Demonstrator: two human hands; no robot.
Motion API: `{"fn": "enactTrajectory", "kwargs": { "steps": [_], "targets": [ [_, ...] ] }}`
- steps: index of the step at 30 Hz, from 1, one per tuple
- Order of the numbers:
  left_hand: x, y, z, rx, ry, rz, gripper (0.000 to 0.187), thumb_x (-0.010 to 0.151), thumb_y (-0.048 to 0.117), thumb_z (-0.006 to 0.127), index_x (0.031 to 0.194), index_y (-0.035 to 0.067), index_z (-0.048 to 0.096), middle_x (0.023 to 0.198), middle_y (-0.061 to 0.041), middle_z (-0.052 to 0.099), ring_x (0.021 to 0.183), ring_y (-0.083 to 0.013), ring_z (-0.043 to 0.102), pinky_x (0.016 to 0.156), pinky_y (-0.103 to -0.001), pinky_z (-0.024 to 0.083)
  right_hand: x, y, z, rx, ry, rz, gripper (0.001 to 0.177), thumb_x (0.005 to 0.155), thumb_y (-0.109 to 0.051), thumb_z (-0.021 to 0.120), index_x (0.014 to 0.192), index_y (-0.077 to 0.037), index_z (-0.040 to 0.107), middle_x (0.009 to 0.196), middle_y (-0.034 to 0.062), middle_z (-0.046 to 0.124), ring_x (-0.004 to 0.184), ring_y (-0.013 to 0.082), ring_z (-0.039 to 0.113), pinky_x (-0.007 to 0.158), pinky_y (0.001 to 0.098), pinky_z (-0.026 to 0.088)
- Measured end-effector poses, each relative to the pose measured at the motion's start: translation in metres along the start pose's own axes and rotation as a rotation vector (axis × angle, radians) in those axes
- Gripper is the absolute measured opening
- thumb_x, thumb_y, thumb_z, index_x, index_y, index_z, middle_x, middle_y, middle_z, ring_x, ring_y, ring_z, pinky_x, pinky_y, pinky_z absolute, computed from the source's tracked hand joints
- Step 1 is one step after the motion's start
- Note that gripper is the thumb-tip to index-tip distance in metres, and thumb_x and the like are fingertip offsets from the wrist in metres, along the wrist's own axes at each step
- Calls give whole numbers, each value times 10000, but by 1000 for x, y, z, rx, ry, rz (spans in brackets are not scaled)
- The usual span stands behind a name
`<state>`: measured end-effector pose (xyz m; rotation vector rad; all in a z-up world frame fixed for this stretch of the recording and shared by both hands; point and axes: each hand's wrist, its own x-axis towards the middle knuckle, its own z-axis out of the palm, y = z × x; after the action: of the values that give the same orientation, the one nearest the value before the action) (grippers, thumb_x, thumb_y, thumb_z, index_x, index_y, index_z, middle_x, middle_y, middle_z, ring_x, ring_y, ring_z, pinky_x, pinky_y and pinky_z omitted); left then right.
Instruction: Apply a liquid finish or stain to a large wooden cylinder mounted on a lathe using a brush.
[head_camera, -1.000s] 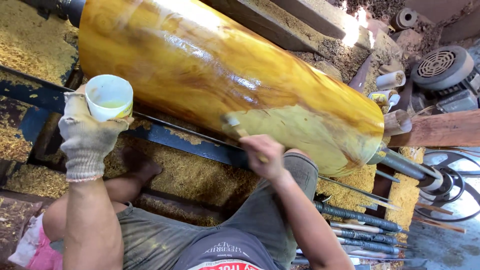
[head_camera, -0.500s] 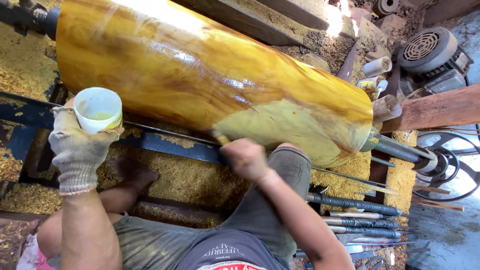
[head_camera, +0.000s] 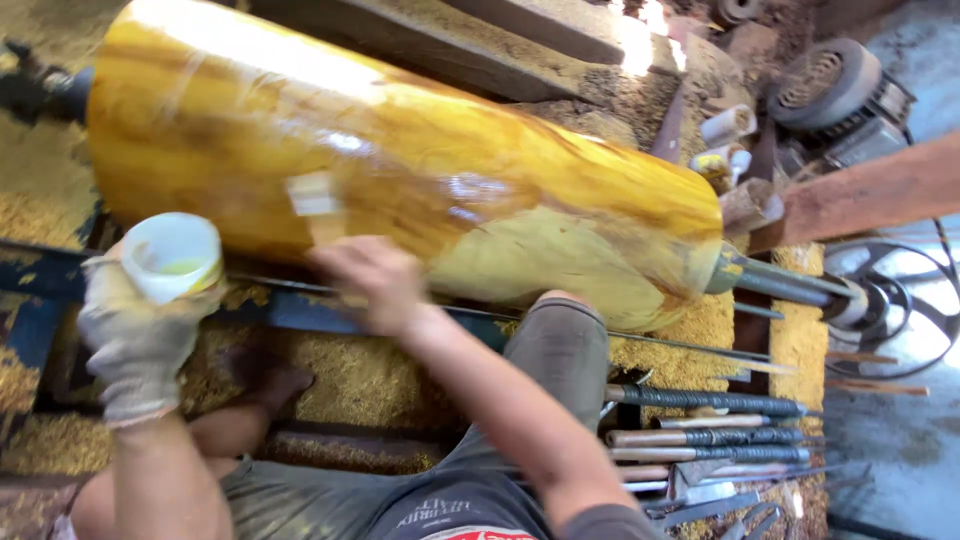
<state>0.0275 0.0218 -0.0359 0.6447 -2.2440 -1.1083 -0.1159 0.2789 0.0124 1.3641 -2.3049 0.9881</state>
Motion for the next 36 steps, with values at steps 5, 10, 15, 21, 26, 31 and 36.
{"fn": "enactTrajectory", "kwargs": {
  "steps": [5, 10, 15, 21, 26, 31, 36],
  "targets": [
    [8, 17, -3, -320, -14, -93, 603, 798, 89, 872, 1324, -33, 604, 1242, -114, 709, 1120, -190, 696, 1022, -339, 590, 27, -5, 14, 223, 106, 177, 216, 967, -138, 773, 1176, -160, 722, 1027, 44, 736, 932, 219, 721, 807, 317, 605],
    [13, 30, 0, -264, -109, -125, 423, 810, 14, 777, 1194, -55, 614, 1107, -111, 723, 987, -173, 712, 955, -330, 600, -100, 120, -84, -52, 109, 457, 87, 964, -104, 688, 1042, -109, 726, 979, 33, 764, 921, 144, 725, 719, 217, 579],
    [12, 58, 8, -192, -105, -123, 519, 775, 25, 851, 1239, -58, 633, 1127, -116, 720, 1000, -177, 696, 911, -328, 579, -173, 163, -174, -148, 582, 386, 177, 1012, 11, 665, 1153, -75, 601, 1030, 65, 695, 917, 172, 656, 762, 312, 563],
    [-9, 26, 16, -301, -166, -109, 398, 838, 30, 784, 1189, -68, 624, 1119, -130, 726, 984, -165, 712, 926, -298, 590, -148, 190, -176, -520, 366, 45, 424, 928, -3, 671, 1301, -117, 504, 1236, 156, 609, 1150, 344, 577, 976, 493, 457],
    [-32, 36, 17, -195, -131, -205, 502, 782, 78, 793, 1235, -56, 623, 1150, -128, 718, 998, -166, 715, 913, -316, 587, -137, 214, -167, -527, 330, 50, 376, 911, -61, 695, 1257, -133, 567, 1238, 178, 571, 1160, 389, 556, 1045, 546, 399],
    [-58, 45, 33, 13, -103, -122, 548, 795, 119, 905, 1231, -69, 631, 1150, -136, 729, 1006, -172, 697, 912, -315, 564, -138, 217, -172, -458, 329, 93, 314, 963, -77, 694, 1255, -99, 581, 1232, 186, 580, 1172, 390, 553, 1053, 536, 403],
    [-62, 83, 63, 26, -95, -47, 613, 753, 181, 954, 1230, -50, 644, 1117, -131, 731, 998, -187, 707, 943, -334, 572, -131, 225, -176, -435, 342, 91, 283, 976, -88, 682, 1243, -85, 589, 1217, 187, 586, 1166, 387, 559, 1060, 540, 406]
  ]
}}
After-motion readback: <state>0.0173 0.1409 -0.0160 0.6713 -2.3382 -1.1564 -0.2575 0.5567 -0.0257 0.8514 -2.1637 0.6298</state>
